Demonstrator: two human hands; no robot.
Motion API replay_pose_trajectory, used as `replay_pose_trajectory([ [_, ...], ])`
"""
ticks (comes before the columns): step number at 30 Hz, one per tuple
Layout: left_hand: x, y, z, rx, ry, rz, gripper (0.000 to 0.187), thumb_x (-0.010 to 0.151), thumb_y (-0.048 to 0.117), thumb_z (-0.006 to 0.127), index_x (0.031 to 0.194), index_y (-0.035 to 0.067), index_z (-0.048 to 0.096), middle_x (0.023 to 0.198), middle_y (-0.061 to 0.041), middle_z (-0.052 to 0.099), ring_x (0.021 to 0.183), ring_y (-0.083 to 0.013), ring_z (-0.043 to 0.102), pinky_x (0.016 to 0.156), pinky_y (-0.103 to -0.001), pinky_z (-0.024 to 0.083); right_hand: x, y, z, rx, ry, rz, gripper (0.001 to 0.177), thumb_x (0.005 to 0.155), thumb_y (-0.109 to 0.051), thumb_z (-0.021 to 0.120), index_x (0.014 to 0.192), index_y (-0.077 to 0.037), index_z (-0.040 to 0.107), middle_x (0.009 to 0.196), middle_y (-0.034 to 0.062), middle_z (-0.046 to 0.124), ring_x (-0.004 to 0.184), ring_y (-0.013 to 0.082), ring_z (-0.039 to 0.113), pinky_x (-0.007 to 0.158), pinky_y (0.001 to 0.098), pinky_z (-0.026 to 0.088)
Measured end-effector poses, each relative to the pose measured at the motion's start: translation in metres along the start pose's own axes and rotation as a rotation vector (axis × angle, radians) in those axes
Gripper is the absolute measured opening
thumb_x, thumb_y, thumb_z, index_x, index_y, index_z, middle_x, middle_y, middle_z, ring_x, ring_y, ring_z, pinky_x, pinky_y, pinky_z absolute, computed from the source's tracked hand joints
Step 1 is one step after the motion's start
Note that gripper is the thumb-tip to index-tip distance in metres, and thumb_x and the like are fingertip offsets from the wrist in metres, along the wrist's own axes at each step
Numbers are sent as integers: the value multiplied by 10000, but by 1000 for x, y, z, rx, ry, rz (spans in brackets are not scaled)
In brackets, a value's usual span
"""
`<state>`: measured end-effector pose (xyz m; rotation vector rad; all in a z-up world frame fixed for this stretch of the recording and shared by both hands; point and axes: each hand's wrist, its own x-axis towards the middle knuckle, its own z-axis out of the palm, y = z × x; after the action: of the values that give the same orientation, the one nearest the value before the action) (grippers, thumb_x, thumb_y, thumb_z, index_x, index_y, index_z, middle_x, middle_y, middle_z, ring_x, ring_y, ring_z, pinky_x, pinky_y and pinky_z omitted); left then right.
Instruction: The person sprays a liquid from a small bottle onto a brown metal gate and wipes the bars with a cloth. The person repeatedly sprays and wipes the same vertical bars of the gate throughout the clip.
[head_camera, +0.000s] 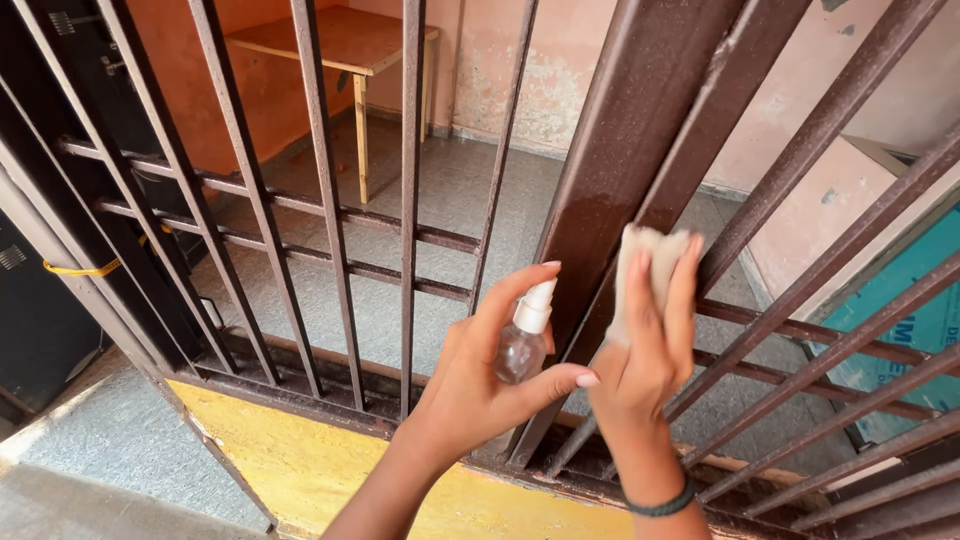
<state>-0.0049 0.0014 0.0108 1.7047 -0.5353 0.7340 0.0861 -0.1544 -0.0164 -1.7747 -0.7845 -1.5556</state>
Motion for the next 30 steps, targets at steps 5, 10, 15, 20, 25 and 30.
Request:
replay_pose_trajectory([
  [5, 8, -8, -2, 106, 1, -67, 823, 730, 405, 908, 1398, 102, 534, 685, -5, 637, 584, -94, 609, 545, -263, 498, 20, 3, 19, 37, 42, -22, 366, 1148, -135, 478, 1441, 51, 596, 1611, 355, 350, 1485, 493, 430, 1233, 483, 446],
  [10, 1, -21, -6, 101, 17, -55, 706, 834, 422, 862, 1376, 107, 536, 743, 4, 684, 604, -100, 660, 545, -269, 499, -38, -1, 15, 98, -47, 45, 446, 1116, -250, 460, 1391, 77, 591, 1578, 399, 327, 1463, 508, 444, 1190, 509, 439],
  [15, -15, -17, -17, 43, -48, 104, 756, 859, 369, 875, 1464, 97, 512, 883, -38, 696, 795, -130, 704, 711, -281, 566, -57, -2, 4, 82, -52, 47, 341, 1084, -104, 473, 1329, 69, 634, 1557, 380, 385, 1453, 491, 472, 1183, 503, 445],
  [20, -23, -16, -14, -14, -20, 67, 767, 857, 354, 879, 1474, 96, 503, 881, -43, 698, 793, -131, 686, 718, -285, 561, -31, 11, 10, 58, -71, -19, 343, 1054, 24, 467, 1350, 66, 634, 1583, 335, 376, 1500, 488, 408, 1255, 520, 365],
  [25, -30, -20, -22, 12, -18, 72, 753, 858, 333, 866, 1474, 106, 498, 879, -24, 703, 760, -104, 686, 657, -258, 538, -86, 8, 1, 172, -185, -120, 327, 1037, -32, 525, 1342, -25, 646, 1571, 136, 434, 1484, 368, 482, 1328, 568, 248],
  [30, -33, -12, -15, -72, 18, 2, 690, 903, 255, 835, 1481, 99, 492, 836, -25, 681, 752, -97, 658, 662, -253, 527, -81, 25, -5, 23, -193, -91, 345, 1028, -3, 521, 1331, -69, 673, 1538, 141, 508, 1451, 415, 469, 1258, 492, 373],
])
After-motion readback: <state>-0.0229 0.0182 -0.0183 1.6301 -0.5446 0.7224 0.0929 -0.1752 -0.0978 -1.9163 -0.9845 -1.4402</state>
